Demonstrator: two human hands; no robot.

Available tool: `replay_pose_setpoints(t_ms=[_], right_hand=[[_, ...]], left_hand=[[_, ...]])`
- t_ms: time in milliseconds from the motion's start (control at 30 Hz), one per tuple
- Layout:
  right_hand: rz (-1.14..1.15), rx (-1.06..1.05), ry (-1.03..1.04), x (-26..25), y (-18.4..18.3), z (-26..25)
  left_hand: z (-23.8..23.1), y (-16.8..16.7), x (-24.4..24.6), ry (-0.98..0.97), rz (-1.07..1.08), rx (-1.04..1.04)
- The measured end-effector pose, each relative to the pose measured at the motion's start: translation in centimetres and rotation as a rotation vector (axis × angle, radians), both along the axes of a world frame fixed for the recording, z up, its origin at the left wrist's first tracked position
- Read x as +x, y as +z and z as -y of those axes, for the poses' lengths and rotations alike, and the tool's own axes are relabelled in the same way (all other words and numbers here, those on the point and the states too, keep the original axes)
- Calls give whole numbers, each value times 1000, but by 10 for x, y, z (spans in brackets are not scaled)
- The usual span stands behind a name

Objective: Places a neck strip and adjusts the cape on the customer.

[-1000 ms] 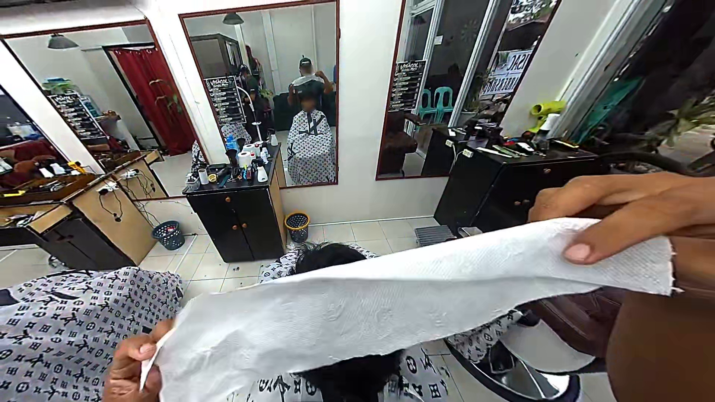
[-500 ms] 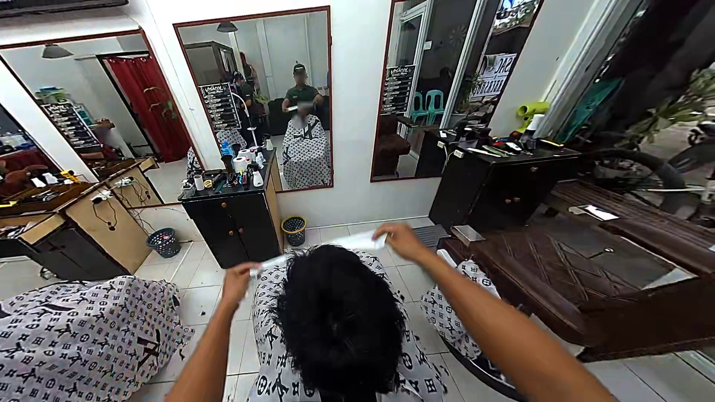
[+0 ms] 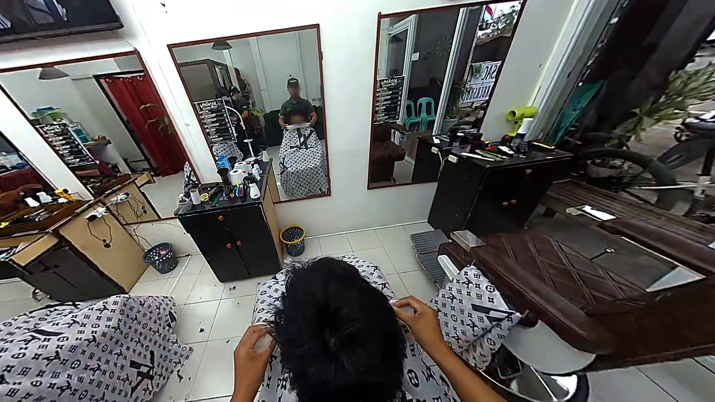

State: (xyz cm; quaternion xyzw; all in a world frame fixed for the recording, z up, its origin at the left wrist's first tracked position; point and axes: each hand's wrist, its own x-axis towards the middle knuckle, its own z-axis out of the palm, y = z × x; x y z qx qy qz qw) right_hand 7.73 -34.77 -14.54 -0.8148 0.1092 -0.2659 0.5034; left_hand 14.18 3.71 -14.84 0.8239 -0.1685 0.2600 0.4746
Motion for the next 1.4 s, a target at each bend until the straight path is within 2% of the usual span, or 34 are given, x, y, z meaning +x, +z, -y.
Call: replay_pose_setpoints(t_ms=[100,300,400,467,633,700,1033,1133,1267,1400], right_hand=[[69,145,-15,-15,7,-9],[122,231,177,-71,24,-49],[126,253,292,-83,14,-72],[127,261,321,-85,9,-85],[21,202,296,-85,2,-96],[0,149,305,-86,-3,-94],[4,160,286,-89,11,-110],[-18,113,266,-88,5,-109],[-28,81,282,-86,3,-105],[-38,105,298,-85,10,-106]], left_hand=[[6,6,-14,49,-7,-108],[24,11,-79,-109,-410,-596],[47,14,-104,-210,-541,-668],[61,19,-113,-220,-554,-576],[74,13,-119,-176,-406,-63],[78,15,-121,-183,-353,47],[101,9,-127,-23,-361,-88],[101,6,-126,0,-441,-42],[104,5,-124,39,-395,53],[104,2,-121,-6,-345,5]])
